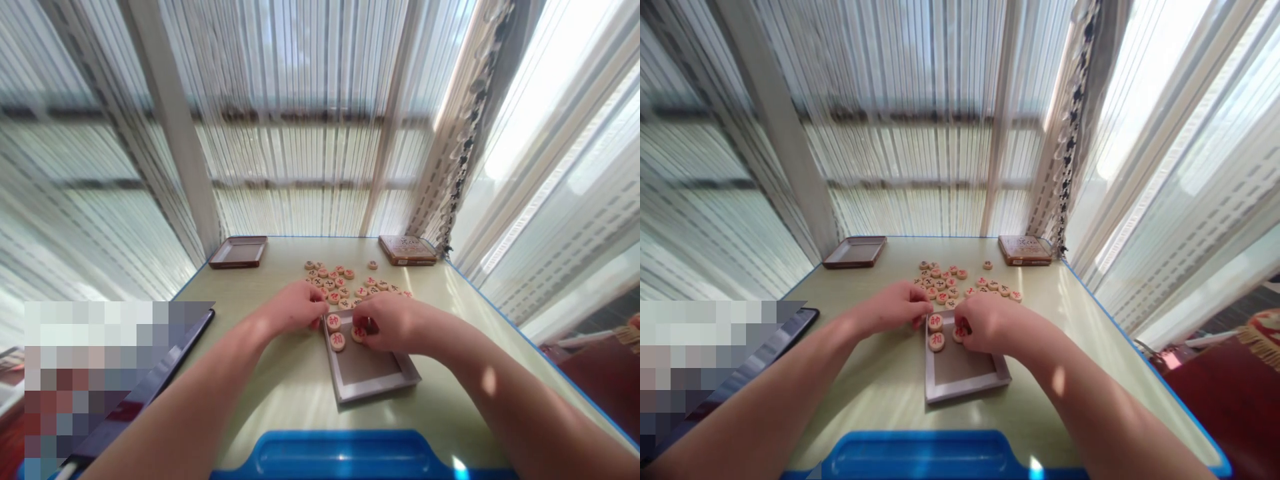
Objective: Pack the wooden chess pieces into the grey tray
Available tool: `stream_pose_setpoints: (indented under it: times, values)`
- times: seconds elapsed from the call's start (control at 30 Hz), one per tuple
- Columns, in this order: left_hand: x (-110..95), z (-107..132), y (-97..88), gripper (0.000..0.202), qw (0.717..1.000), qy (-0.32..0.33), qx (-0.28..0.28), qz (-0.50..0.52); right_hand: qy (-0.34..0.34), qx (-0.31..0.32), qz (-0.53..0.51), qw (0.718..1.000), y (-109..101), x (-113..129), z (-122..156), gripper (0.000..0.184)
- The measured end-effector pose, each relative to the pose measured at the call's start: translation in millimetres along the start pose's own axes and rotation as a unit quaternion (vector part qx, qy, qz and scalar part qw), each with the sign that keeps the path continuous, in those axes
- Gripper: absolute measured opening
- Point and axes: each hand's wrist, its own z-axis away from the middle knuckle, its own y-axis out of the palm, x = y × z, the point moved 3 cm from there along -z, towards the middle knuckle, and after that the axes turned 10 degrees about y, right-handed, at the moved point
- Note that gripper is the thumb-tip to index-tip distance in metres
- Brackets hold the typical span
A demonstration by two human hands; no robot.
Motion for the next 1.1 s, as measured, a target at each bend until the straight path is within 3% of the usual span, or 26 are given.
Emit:
stream_pose_setpoints:
  times: [0.13,0.33,0.53,0.77,1.1]
  values:
    - [0,0,0.6,0.025,1.000,-0.001,0.009,0.028,0.009,-0.022,-0.015,1.000,-1,1,1,0.013]
    - [1,1,1.5,0.025,0.998,-0.001,0.014,0.053,-0.006,0.030,-0.065,0.997,-5,4,6,0.020]
    - [-3,2,1.4,0.024,0.998,-0.011,0.007,0.053,-0.011,0.009,-0.070,0.997,-11,6,20,0.024]
    - [-2,1,0.3,0.028,1.000,-0.007,-0.006,0.007,-0.001,0.028,0.015,0.999,0,15,14,0.023]
    - [-1,-1,0.2,0.030,0.999,0.004,-0.032,0.007,-0.002,-0.043,0.027,0.999,-5,17,10,0.020]
